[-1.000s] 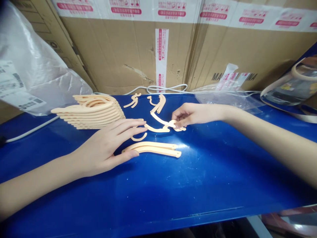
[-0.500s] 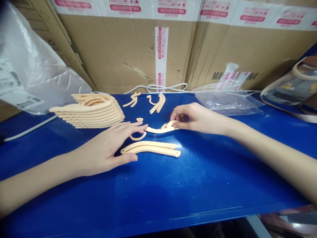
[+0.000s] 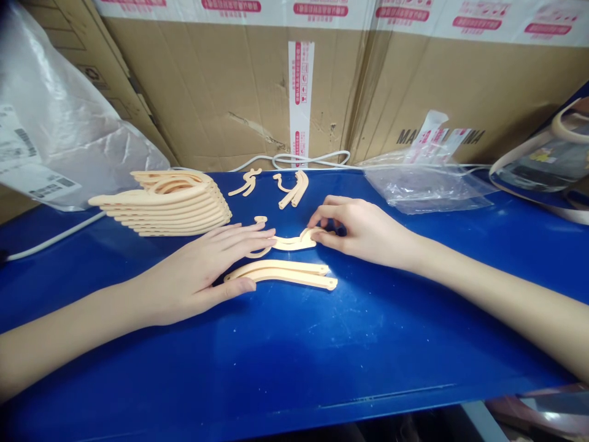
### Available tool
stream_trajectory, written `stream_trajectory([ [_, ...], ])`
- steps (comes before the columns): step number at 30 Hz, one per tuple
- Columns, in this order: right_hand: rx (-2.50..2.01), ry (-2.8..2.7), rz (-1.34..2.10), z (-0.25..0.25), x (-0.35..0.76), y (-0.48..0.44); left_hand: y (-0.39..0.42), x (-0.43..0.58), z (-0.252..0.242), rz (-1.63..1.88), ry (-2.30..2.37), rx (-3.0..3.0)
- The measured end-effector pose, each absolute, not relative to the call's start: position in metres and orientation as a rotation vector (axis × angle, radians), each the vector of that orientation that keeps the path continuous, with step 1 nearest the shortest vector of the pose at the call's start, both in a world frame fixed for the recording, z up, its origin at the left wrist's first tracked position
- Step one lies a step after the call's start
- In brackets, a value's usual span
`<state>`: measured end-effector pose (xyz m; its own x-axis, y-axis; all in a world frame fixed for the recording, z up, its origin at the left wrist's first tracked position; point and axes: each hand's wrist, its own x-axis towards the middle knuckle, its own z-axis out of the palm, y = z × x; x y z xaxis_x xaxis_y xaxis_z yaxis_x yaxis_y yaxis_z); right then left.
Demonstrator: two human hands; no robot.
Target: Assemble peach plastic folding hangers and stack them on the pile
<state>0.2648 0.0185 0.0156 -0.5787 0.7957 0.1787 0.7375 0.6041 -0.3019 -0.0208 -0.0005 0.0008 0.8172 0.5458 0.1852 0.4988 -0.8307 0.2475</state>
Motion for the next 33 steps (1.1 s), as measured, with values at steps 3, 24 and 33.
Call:
stream_trajectory([
  [3,-1.208,-2.516,0.399,0.015,0.266,0.021,0.000,-0.021,-0.001,0.432,0.823,2.835],
  [24,-1.240,-2.321,0.908,0.012,0.281,0.044,0.000,-0.019,-0.003,0.410,0.908,2.815],
  [33,-1.186,-2.290,0.907,0.007,0.283,0.047,0.001,-0.020,-0.003,0.442,0.869,2.820],
])
